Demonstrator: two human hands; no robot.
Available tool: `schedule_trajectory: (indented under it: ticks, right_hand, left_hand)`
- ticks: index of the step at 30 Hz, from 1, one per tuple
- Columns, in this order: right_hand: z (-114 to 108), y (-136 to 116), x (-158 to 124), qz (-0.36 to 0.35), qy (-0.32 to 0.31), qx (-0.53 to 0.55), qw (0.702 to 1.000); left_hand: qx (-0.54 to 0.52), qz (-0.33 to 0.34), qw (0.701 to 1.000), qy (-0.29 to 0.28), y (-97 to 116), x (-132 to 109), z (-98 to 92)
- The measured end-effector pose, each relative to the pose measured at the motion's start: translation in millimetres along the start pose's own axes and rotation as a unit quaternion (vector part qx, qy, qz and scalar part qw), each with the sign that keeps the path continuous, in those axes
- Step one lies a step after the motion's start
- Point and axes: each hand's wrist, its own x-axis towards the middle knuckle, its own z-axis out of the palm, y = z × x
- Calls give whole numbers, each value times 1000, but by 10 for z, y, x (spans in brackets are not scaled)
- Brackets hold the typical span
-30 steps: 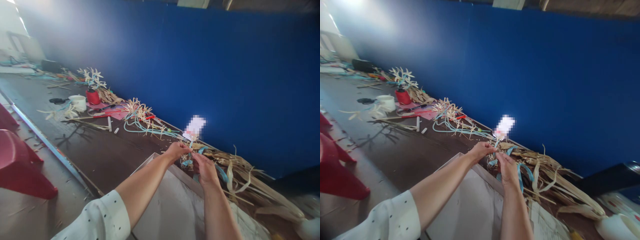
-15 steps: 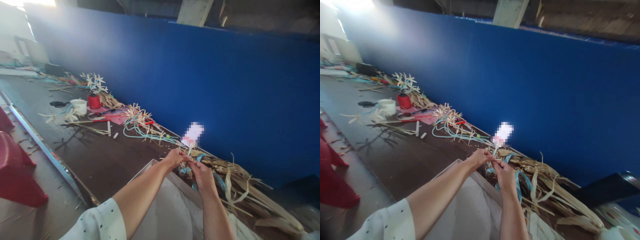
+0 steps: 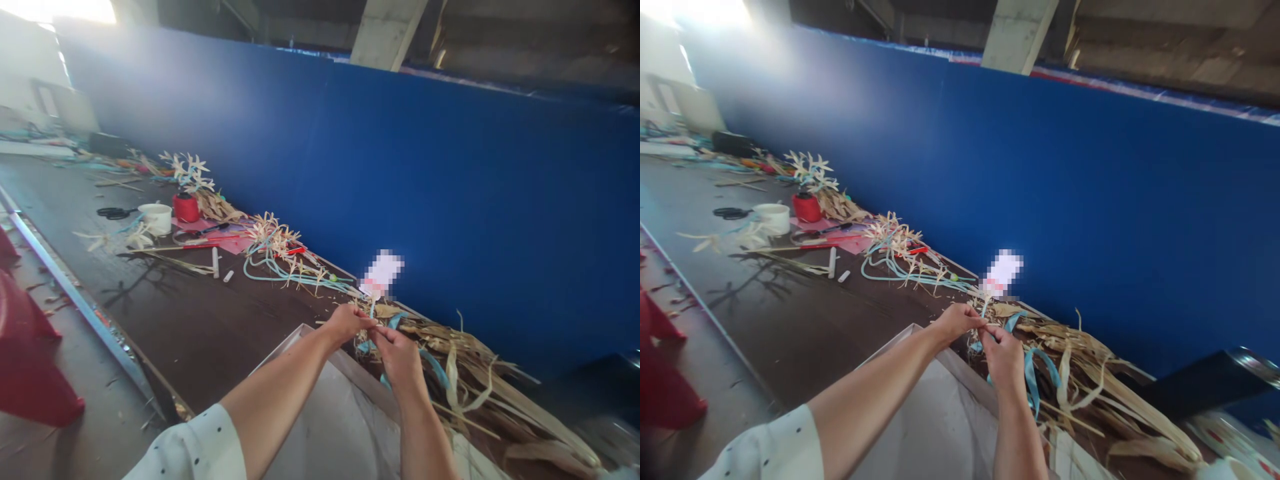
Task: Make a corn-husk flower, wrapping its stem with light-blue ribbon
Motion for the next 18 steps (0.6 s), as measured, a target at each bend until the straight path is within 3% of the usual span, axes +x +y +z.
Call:
schedule_trajectory:
  ticks: [10,18]
  right_hand:
    - [-11,-115,-53,12,5,-29,999]
    - [8,-44,-27,38,21,105,994]
  left_hand:
    - [-14,3,1000,-4,-5,-8,13]
    - [-85,16,996,-18,-37,14,26]
